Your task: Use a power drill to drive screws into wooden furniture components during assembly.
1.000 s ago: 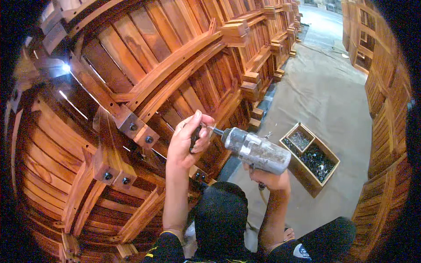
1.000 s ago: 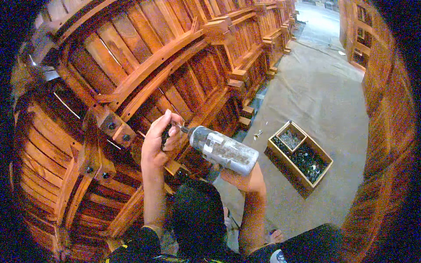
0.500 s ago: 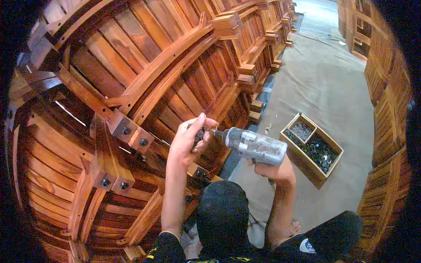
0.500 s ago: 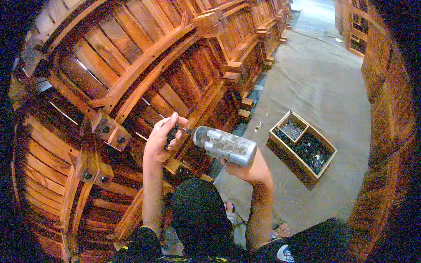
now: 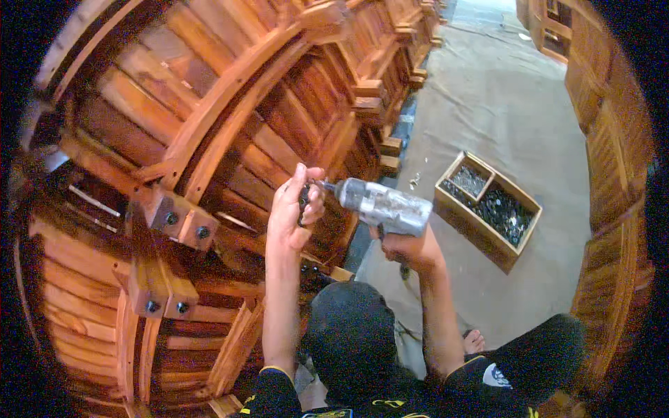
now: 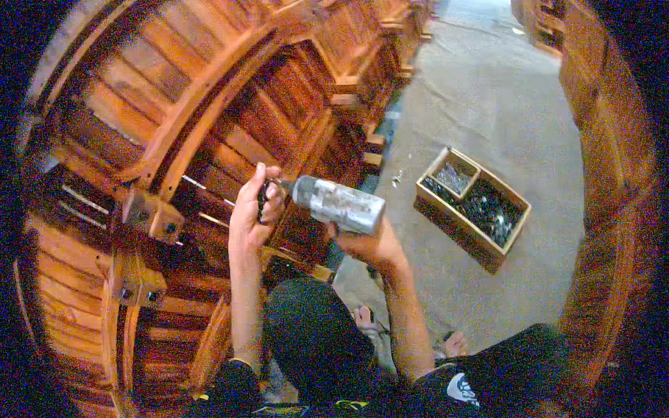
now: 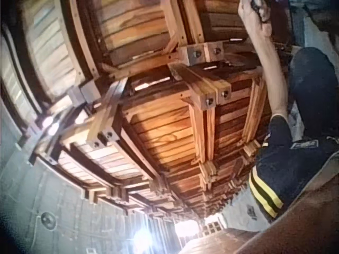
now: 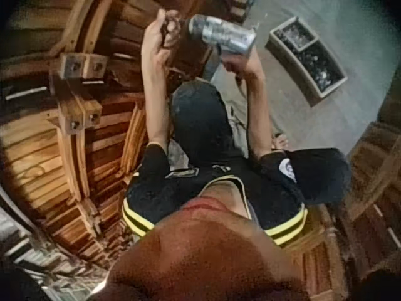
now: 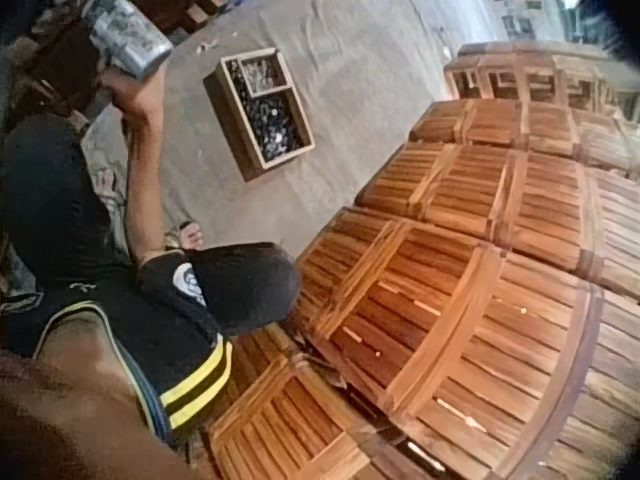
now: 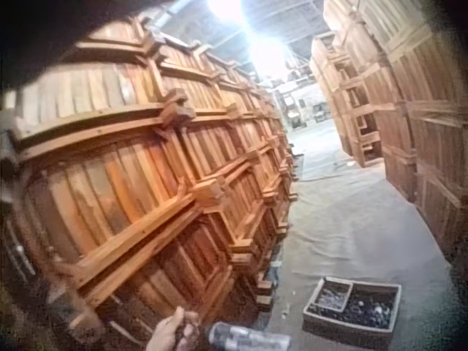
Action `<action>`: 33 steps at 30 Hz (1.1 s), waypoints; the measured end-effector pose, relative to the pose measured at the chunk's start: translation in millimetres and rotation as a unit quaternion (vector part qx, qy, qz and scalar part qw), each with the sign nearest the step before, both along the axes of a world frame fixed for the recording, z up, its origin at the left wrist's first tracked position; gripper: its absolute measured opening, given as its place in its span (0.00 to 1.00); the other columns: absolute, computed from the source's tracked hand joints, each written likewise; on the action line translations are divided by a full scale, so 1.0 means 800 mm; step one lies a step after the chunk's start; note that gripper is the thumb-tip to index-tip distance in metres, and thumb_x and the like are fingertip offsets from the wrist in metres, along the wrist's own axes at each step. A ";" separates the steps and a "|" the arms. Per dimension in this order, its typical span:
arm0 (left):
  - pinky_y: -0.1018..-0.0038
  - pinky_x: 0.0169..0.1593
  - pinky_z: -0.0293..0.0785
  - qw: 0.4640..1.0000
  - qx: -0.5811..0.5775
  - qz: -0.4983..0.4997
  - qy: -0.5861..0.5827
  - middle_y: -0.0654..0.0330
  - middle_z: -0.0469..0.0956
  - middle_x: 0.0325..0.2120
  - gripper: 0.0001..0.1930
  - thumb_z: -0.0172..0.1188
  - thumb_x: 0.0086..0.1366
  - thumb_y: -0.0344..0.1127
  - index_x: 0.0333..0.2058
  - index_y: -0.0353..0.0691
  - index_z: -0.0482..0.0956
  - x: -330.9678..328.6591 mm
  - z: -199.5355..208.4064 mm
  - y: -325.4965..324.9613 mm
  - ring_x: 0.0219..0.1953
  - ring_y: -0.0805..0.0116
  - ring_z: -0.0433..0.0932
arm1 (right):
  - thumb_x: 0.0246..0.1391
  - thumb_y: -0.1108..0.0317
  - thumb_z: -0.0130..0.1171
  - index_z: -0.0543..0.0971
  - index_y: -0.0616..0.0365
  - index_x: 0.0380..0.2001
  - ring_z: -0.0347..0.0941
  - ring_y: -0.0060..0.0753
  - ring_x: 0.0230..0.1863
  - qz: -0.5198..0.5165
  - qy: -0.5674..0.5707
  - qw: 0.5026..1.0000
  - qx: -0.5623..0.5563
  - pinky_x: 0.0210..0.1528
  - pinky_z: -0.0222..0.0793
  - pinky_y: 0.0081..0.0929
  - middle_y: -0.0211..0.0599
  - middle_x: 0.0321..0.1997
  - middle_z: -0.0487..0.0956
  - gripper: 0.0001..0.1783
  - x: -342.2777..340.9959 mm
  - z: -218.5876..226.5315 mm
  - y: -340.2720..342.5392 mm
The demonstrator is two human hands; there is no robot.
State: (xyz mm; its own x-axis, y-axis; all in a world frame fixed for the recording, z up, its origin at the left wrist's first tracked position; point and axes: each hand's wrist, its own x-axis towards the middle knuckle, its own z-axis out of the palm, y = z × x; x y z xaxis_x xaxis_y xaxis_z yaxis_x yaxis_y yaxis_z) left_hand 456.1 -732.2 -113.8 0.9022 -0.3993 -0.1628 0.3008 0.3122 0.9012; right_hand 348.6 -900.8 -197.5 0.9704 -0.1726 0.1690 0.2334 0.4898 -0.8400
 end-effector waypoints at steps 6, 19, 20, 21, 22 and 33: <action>0.85 0.11 0.48 0.999 -0.050 0.000 -0.009 0.68 0.64 0.17 0.18 0.46 0.67 0.46 0.42 0.35 0.71 0.027 -0.076 -0.062 0.11 0.82 0.56 | 0.30 0.71 0.55 0.73 0.62 0.32 0.61 0.18 0.13 -0.024 0.025 0.994 0.103 0.14 0.56 0.18 0.32 0.21 0.71 0.18 0.028 -0.102 -0.009; 0.82 0.14 0.55 0.866 -0.272 0.013 0.419 0.64 0.65 0.20 0.11 0.46 0.65 0.38 0.36 0.38 0.73 0.041 -0.307 -0.106 0.16 0.77 0.58 | 0.32 0.75 0.54 0.68 0.59 0.34 0.62 0.20 0.17 0.049 0.108 0.956 0.269 0.17 0.59 0.17 0.31 0.27 0.68 0.19 0.024 -0.187 -0.068; 0.82 0.14 0.56 0.855 -0.234 0.053 0.460 0.63 0.66 0.21 0.10 0.47 0.64 0.38 0.34 0.38 0.73 0.039 -0.322 -0.104 0.16 0.76 0.59 | 0.31 0.75 0.53 0.67 0.59 0.34 0.62 0.20 0.17 0.045 0.096 0.956 0.273 0.17 0.59 0.17 0.32 0.28 0.68 0.19 0.023 -0.189 -0.072; 0.82 0.14 0.56 0.858 -0.250 0.028 0.448 0.63 0.66 0.21 0.10 0.47 0.64 0.38 0.34 0.38 0.73 0.038 -0.336 -0.102 0.16 0.76 0.59 | 0.27 0.75 0.52 0.65 0.57 0.32 0.59 0.23 0.11 0.020 0.150 0.959 0.238 0.17 0.63 0.26 0.33 0.27 0.65 0.20 0.024 -0.192 -0.075; 0.82 0.15 0.56 0.856 -0.228 0.040 0.463 0.62 0.67 0.21 0.10 0.48 0.63 0.39 0.32 0.38 0.73 0.035 -0.347 -0.100 0.17 0.74 0.60 | 0.27 0.75 0.52 0.65 0.57 0.32 0.59 0.23 0.11 0.010 0.155 0.959 0.238 0.17 0.63 0.26 0.33 0.27 0.65 0.20 0.023 -0.194 -0.078; 0.77 0.14 0.56 0.931 -0.126 0.040 0.341 0.55 0.70 0.18 0.12 0.45 0.54 0.43 0.23 0.42 0.70 0.022 -0.354 -0.117 0.16 0.67 0.63 | 0.27 0.79 0.51 0.65 0.57 0.32 0.60 0.24 0.11 0.015 0.147 0.956 0.254 0.17 0.65 0.27 0.33 0.28 0.66 0.20 0.026 -0.196 -0.107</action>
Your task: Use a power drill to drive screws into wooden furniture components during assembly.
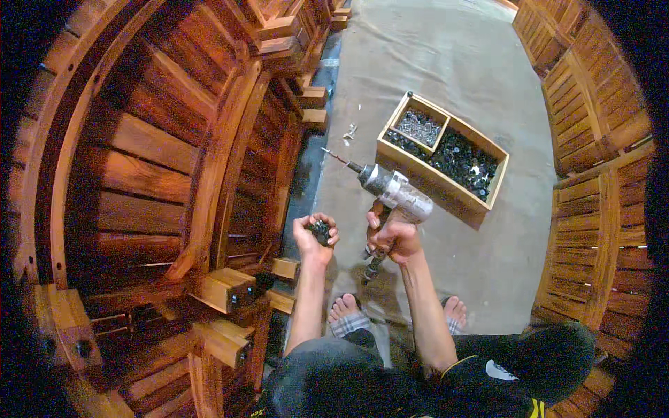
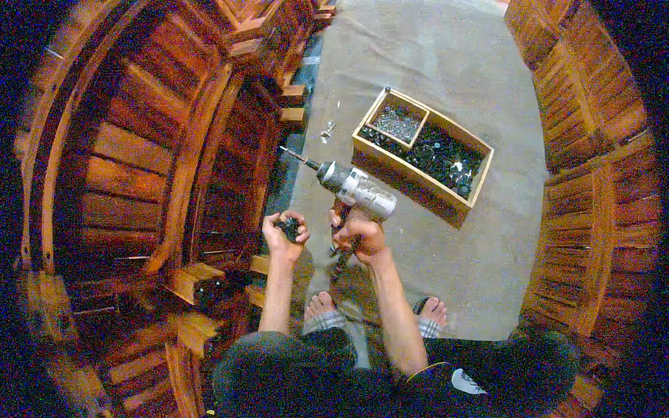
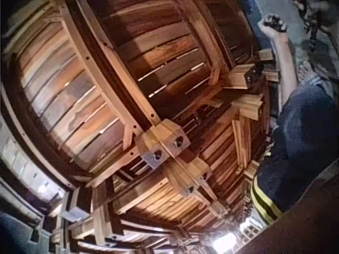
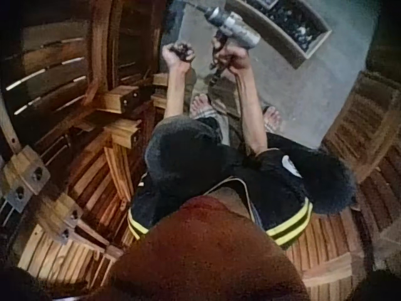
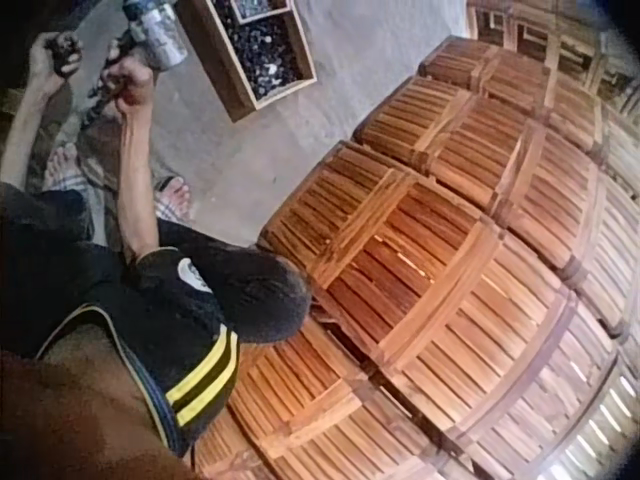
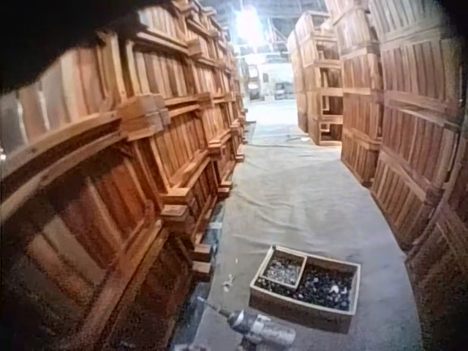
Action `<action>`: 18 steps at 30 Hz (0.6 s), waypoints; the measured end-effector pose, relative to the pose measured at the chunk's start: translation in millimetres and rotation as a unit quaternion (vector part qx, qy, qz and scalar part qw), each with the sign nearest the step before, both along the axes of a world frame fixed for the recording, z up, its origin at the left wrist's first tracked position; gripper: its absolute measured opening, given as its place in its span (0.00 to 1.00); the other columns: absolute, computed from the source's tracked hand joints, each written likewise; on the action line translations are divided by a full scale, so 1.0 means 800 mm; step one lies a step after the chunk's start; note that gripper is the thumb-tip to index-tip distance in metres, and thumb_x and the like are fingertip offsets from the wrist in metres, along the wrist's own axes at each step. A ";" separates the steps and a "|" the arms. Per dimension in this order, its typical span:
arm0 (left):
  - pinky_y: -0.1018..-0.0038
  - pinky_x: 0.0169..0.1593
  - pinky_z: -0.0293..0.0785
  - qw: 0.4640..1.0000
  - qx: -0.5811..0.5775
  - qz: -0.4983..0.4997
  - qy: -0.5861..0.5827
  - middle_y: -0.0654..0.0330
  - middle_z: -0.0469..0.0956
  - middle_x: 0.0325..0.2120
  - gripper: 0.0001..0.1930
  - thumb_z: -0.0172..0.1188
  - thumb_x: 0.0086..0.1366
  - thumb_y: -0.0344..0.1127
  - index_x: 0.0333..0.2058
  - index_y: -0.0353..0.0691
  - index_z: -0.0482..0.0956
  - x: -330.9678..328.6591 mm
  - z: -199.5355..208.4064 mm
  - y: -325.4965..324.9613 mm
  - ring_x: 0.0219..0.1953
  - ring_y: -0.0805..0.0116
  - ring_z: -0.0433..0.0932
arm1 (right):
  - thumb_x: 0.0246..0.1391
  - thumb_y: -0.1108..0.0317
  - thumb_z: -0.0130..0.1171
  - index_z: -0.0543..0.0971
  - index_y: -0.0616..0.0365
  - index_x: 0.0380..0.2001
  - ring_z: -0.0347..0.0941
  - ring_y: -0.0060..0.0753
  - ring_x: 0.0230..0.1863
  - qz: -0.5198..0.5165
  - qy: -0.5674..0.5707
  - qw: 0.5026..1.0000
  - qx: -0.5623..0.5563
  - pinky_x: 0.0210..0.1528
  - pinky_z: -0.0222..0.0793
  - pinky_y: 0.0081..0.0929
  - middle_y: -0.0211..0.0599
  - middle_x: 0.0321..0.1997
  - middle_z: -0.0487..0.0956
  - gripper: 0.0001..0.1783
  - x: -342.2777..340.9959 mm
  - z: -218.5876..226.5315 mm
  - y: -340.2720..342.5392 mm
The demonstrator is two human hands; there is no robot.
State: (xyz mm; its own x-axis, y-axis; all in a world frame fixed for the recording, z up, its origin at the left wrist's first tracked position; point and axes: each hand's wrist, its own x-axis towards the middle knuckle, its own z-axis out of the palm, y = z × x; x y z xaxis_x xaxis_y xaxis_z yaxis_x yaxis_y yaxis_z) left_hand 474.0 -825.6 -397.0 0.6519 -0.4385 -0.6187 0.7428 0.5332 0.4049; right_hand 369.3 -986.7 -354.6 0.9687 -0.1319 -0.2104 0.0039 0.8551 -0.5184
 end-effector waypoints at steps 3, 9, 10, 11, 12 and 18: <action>0.77 0.14 0.55 0.999 -0.018 0.018 -0.036 0.56 0.69 0.18 0.13 0.43 0.56 0.44 0.24 0.42 0.70 0.009 0.014 -0.006 0.15 0.68 0.63 | 0.27 0.78 0.51 0.66 0.56 0.32 0.58 0.24 0.11 0.007 -0.008 1.000 -0.011 0.18 0.65 0.28 0.32 0.28 0.67 0.20 0.000 0.002 -0.005; 0.80 0.14 0.55 0.981 0.041 -0.067 -0.177 0.62 0.65 0.19 0.18 0.45 0.65 0.49 0.30 0.39 0.71 0.035 0.044 -0.021 0.15 0.74 0.61 | 0.30 0.72 0.53 0.69 0.62 0.29 0.62 0.22 0.14 -0.004 -0.004 1.000 -0.025 0.19 0.64 0.20 0.32 0.25 0.68 0.16 0.000 0.008 -0.016; 0.81 0.14 0.56 0.980 0.050 -0.070 -0.180 0.63 0.65 0.19 0.17 0.46 0.64 0.47 0.33 0.37 0.71 0.038 0.048 -0.024 0.15 0.74 0.61 | 0.31 0.72 0.53 0.69 0.62 0.31 0.64 0.22 0.16 0.016 -0.018 0.999 -0.032 0.20 0.65 0.20 0.32 0.26 0.69 0.16 -0.001 0.009 -0.019; 0.81 0.14 0.56 0.979 0.052 -0.072 -0.181 0.63 0.65 0.19 0.17 0.46 0.64 0.47 0.33 0.37 0.71 0.041 0.053 -0.026 0.15 0.74 0.61 | 0.31 0.72 0.53 0.69 0.62 0.31 0.64 0.22 0.16 0.012 -0.011 0.999 -0.028 0.20 0.65 0.20 0.32 0.26 0.69 0.16 -0.002 0.009 -0.022; 0.81 0.14 0.56 0.986 0.026 -0.070 -0.150 0.63 0.65 0.19 0.16 0.47 0.63 0.45 0.34 0.37 0.71 0.043 0.056 -0.029 0.15 0.74 0.61 | 0.31 0.72 0.53 0.69 0.62 0.31 0.65 0.22 0.16 0.015 -0.008 0.999 -0.039 0.20 0.65 0.20 0.31 0.26 0.69 0.17 -0.003 0.009 -0.024; 0.82 0.14 0.56 0.993 -0.019 -0.051 -0.107 0.64 0.65 0.19 0.13 0.45 0.64 0.38 0.40 0.36 0.70 0.055 0.065 -0.036 0.16 0.75 0.63 | 0.31 0.73 0.53 0.69 0.61 0.33 0.63 0.20 0.16 0.038 -0.005 0.998 -0.046 0.20 0.64 0.20 0.30 0.26 0.69 0.18 -0.001 0.005 -0.036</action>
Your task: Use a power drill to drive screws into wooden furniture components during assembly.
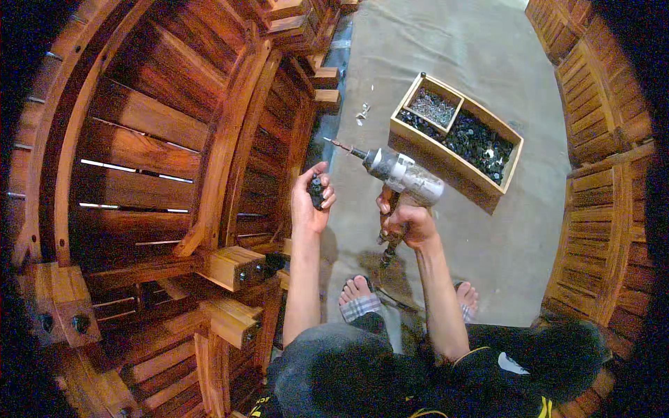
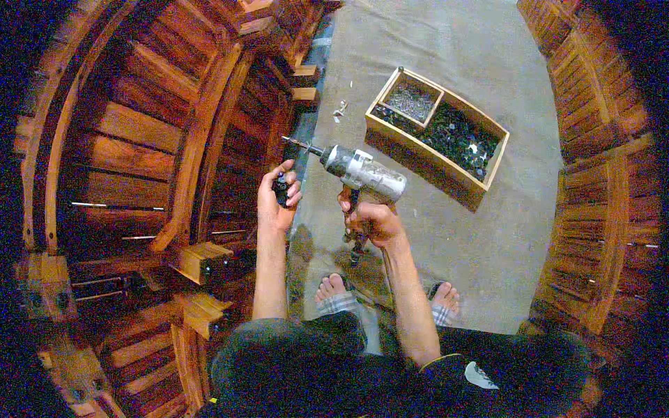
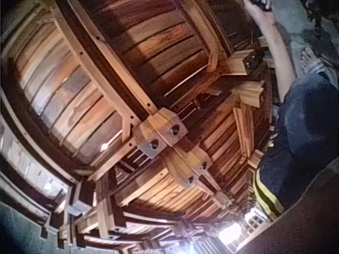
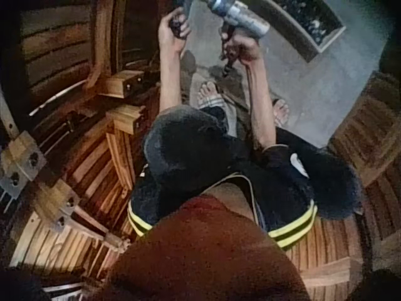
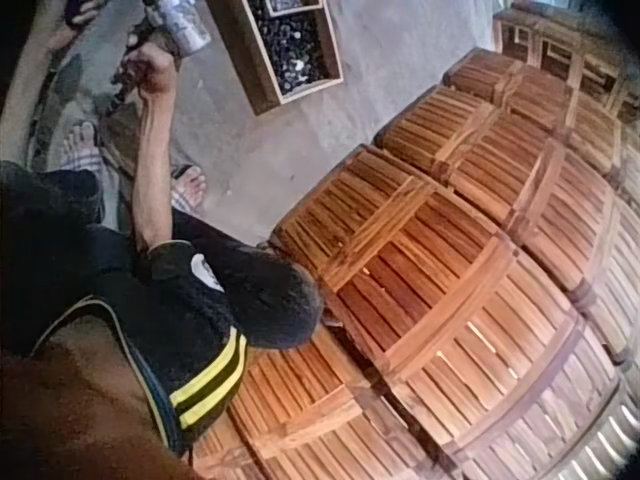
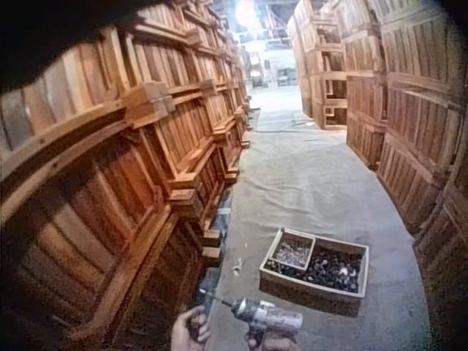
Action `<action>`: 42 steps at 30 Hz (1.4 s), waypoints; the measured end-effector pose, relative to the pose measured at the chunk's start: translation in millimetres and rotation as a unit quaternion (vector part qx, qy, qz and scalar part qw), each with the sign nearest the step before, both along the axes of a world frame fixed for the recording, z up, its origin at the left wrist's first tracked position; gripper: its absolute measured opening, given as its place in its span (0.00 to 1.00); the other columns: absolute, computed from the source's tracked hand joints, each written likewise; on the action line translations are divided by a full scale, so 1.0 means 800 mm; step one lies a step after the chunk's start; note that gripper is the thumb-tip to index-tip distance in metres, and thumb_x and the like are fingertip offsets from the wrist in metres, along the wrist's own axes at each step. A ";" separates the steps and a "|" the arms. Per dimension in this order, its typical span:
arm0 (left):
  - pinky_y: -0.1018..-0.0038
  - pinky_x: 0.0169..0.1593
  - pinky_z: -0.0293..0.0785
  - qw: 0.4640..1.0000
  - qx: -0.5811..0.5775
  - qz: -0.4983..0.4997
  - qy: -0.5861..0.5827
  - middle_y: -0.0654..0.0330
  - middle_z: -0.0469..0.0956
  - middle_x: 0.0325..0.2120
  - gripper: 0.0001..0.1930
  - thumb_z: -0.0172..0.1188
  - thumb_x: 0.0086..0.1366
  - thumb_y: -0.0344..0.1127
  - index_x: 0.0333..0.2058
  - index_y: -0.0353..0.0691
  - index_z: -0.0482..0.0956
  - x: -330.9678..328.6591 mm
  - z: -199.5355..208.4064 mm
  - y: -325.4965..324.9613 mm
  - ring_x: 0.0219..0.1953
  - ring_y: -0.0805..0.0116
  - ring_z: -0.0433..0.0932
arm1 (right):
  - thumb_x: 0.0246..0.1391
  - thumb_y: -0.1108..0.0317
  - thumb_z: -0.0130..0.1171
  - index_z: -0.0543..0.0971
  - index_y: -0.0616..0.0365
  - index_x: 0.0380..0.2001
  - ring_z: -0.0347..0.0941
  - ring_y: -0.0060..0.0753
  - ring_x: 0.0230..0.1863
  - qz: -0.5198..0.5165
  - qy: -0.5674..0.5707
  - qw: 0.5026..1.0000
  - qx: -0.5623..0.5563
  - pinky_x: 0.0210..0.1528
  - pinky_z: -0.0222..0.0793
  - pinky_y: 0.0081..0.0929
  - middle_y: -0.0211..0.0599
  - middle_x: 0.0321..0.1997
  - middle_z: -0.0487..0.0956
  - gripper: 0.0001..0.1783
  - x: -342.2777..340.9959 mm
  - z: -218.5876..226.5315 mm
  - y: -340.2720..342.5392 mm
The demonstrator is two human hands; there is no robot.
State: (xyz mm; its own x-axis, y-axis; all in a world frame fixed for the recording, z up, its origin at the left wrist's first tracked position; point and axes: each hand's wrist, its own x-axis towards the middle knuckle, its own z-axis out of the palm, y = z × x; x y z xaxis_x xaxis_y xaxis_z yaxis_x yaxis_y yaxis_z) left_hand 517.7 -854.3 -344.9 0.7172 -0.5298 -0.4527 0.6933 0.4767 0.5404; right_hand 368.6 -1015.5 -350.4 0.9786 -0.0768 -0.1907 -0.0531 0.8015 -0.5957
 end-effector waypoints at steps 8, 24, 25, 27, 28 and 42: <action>0.85 0.14 0.56 0.998 -0.036 0.016 -0.047 0.64 0.67 0.22 0.17 0.49 0.66 0.43 0.44 0.36 0.70 0.005 0.007 -0.006 0.17 0.78 0.63 | 0.30 0.74 0.53 0.70 0.61 0.34 0.63 0.19 0.16 -0.006 0.004 1.000 -0.013 0.15 0.59 0.19 0.31 0.26 0.70 0.19 0.003 0.000 -0.008; 0.84 0.13 0.56 0.998 -0.005 0.027 -0.059 0.65 0.67 0.21 0.13 0.50 0.64 0.37 0.44 0.37 0.70 0.024 0.036 -0.030 0.17 0.78 0.62 | 0.28 0.73 0.54 0.71 0.58 0.32 0.63 0.19 0.16 0.005 0.028 0.999 -0.044 0.17 0.59 0.17 0.31 0.24 0.69 0.19 0.011 0.026 -0.033; 0.84 0.13 0.55 0.997 0.004 0.022 -0.069 0.65 0.67 0.22 0.13 0.49 0.65 0.38 0.44 0.37 0.70 0.026 0.037 -0.031 0.17 0.78 0.62 | 0.24 0.74 0.52 0.70 0.60 0.33 0.62 0.21 0.14 -0.002 0.046 0.997 -0.058 0.14 0.58 0.19 0.35 0.25 0.69 0.22 0.013 0.026 -0.034; 0.84 0.13 0.55 0.997 -0.002 0.024 -0.074 0.65 0.67 0.22 0.13 0.48 0.65 0.39 0.43 0.37 0.70 0.029 0.041 -0.035 0.17 0.78 0.62 | 0.24 0.74 0.52 0.70 0.60 0.33 0.62 0.21 0.14 -0.003 0.031 0.998 -0.045 0.14 0.58 0.18 0.35 0.25 0.69 0.22 0.014 0.026 -0.036; 0.84 0.14 0.55 0.997 -0.007 0.026 -0.078 0.65 0.67 0.21 0.13 0.48 0.66 0.39 0.43 0.36 0.70 0.030 0.043 -0.038 0.17 0.78 0.61 | 0.24 0.75 0.52 0.71 0.59 0.33 0.62 0.21 0.14 0.002 0.033 0.999 -0.038 0.14 0.58 0.18 0.35 0.25 0.69 0.21 0.015 0.025 -0.039; 0.86 0.14 0.54 0.991 0.056 -0.002 -0.123 0.67 0.64 0.18 0.15 0.51 0.65 0.41 0.39 0.33 0.71 0.033 0.092 -0.084 0.16 0.81 0.60 | 0.30 0.72 0.57 0.73 0.58 0.29 0.61 0.17 0.14 0.019 0.037 0.999 -0.030 0.13 0.55 0.18 0.27 0.22 0.70 0.15 0.021 0.031 -0.070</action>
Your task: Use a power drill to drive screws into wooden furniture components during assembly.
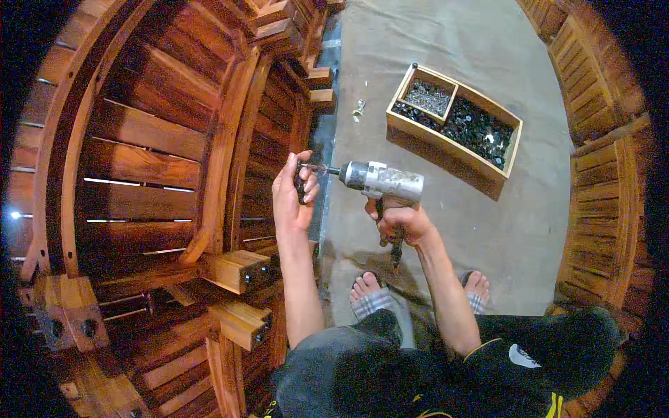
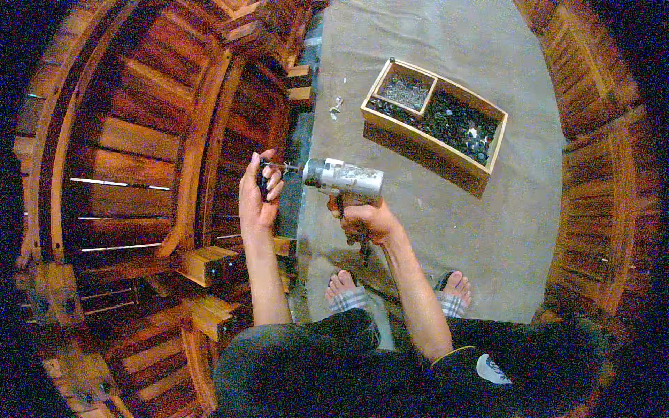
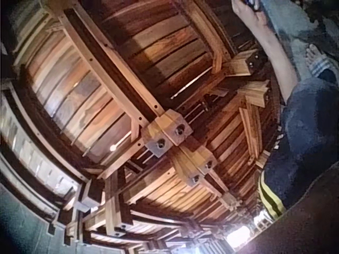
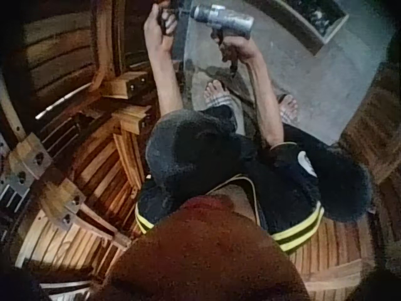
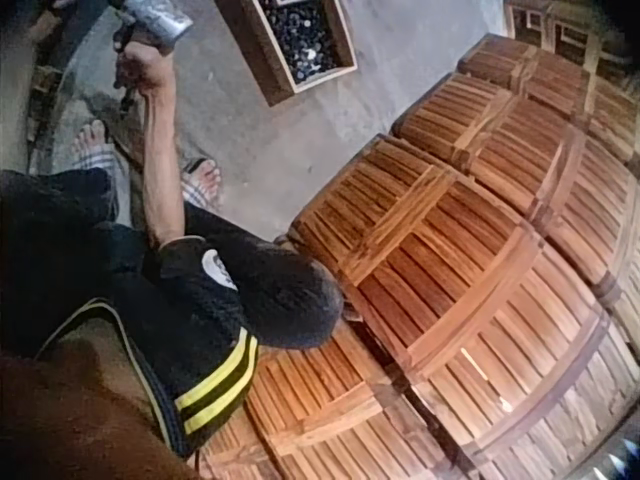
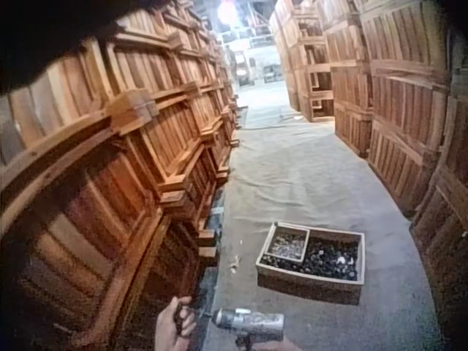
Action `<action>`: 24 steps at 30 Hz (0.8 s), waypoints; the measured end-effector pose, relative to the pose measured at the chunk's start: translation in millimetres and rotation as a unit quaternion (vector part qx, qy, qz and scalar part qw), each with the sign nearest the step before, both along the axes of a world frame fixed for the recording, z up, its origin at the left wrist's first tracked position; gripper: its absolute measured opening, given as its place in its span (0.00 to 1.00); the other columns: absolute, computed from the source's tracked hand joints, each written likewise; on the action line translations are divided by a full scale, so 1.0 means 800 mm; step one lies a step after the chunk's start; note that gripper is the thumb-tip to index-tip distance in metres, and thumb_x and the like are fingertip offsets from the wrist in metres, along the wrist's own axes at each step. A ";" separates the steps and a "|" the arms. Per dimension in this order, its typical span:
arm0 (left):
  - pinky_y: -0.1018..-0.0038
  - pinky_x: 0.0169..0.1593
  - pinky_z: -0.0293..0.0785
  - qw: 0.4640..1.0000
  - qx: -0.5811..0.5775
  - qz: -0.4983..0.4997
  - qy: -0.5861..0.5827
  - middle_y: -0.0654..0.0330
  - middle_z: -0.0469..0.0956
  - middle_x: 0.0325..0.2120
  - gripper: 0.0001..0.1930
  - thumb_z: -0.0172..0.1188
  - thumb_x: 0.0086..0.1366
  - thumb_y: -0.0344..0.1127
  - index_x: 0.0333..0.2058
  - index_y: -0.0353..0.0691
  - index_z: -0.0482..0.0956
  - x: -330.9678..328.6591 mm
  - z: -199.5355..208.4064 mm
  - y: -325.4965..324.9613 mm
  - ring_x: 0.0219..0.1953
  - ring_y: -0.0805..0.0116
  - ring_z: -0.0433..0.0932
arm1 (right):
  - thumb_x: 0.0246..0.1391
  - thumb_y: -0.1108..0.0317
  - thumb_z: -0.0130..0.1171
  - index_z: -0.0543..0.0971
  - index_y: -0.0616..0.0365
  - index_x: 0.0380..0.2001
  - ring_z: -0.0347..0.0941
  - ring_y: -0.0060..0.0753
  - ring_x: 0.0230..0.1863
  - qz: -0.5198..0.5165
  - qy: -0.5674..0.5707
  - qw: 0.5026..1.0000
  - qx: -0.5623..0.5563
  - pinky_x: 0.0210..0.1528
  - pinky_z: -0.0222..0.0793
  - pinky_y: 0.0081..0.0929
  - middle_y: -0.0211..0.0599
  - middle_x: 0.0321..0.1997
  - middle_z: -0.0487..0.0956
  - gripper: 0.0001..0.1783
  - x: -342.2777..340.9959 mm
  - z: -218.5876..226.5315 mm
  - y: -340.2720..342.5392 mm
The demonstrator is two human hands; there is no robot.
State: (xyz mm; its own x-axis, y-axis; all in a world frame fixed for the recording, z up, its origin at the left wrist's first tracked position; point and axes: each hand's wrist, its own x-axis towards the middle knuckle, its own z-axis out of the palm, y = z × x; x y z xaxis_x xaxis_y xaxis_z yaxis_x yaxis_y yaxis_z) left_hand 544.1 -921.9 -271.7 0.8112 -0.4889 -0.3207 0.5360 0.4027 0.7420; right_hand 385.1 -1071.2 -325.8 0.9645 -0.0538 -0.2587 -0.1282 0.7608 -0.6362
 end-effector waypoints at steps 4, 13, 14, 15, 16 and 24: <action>0.86 0.13 0.54 0.998 0.050 -0.016 -0.026 0.67 0.64 0.17 0.15 0.52 0.65 0.42 0.37 0.32 0.73 0.003 0.001 -0.005 0.14 0.82 0.60 | 0.33 0.71 0.57 0.73 0.58 0.30 0.62 0.18 0.15 0.009 -0.017 1.000 0.015 0.14 0.57 0.18 0.28 0.21 0.70 0.14 0.001 -0.001 -0.007; 0.87 0.14 0.54 0.995 0.095 -0.007 -0.016 0.67 0.65 0.18 0.15 0.54 0.64 0.43 0.35 0.34 0.71 0.022 0.015 -0.040 0.16 0.81 0.61 | 0.36 0.70 0.61 0.76 0.56 0.27 0.63 0.16 0.13 0.005 -0.011 1.000 0.002 0.13 0.57 0.16 0.25 0.18 0.72 0.10 0.022 0.002 -0.036; 0.87 0.13 0.54 0.998 0.062 -0.030 -0.015 0.67 0.65 0.18 0.15 0.54 0.64 0.43 0.35 0.34 0.71 0.025 0.015 -0.045 0.16 0.80 0.61 | 0.35 0.71 0.62 0.76 0.57 0.28 0.64 0.17 0.13 0.010 -0.023 0.999 0.032 0.13 0.57 0.16 0.26 0.18 0.72 0.11 0.026 0.001 -0.042; 0.87 0.13 0.53 0.998 0.042 -0.038 -0.002 0.66 0.65 0.19 0.14 0.53 0.64 0.42 0.35 0.34 0.71 0.026 0.016 -0.050 0.16 0.80 0.61 | 0.35 0.71 0.62 0.76 0.57 0.28 0.64 0.17 0.13 0.007 -0.026 0.999 0.032 0.13 0.57 0.16 0.26 0.18 0.72 0.11 0.028 -0.001 -0.049; 0.86 0.14 0.52 0.998 0.039 -0.039 0.002 0.66 0.64 0.19 0.14 0.53 0.64 0.43 0.35 0.35 0.71 0.028 0.016 -0.057 0.16 0.80 0.60 | 0.36 0.71 0.62 0.76 0.57 0.28 0.64 0.16 0.13 0.000 -0.025 0.999 0.027 0.13 0.56 0.16 0.26 0.18 0.72 0.11 0.032 -0.002 -0.056; 0.84 0.16 0.54 0.999 -0.002 -0.022 0.049 0.69 0.60 0.19 0.14 0.48 0.66 0.45 0.34 0.39 0.70 0.057 -0.023 -0.076 0.17 0.80 0.57 | 0.36 0.71 0.61 0.76 0.58 0.23 0.63 0.20 0.11 0.035 -0.048 0.996 -0.066 0.11 0.57 0.19 0.30 0.17 0.73 0.07 0.070 -0.029 -0.093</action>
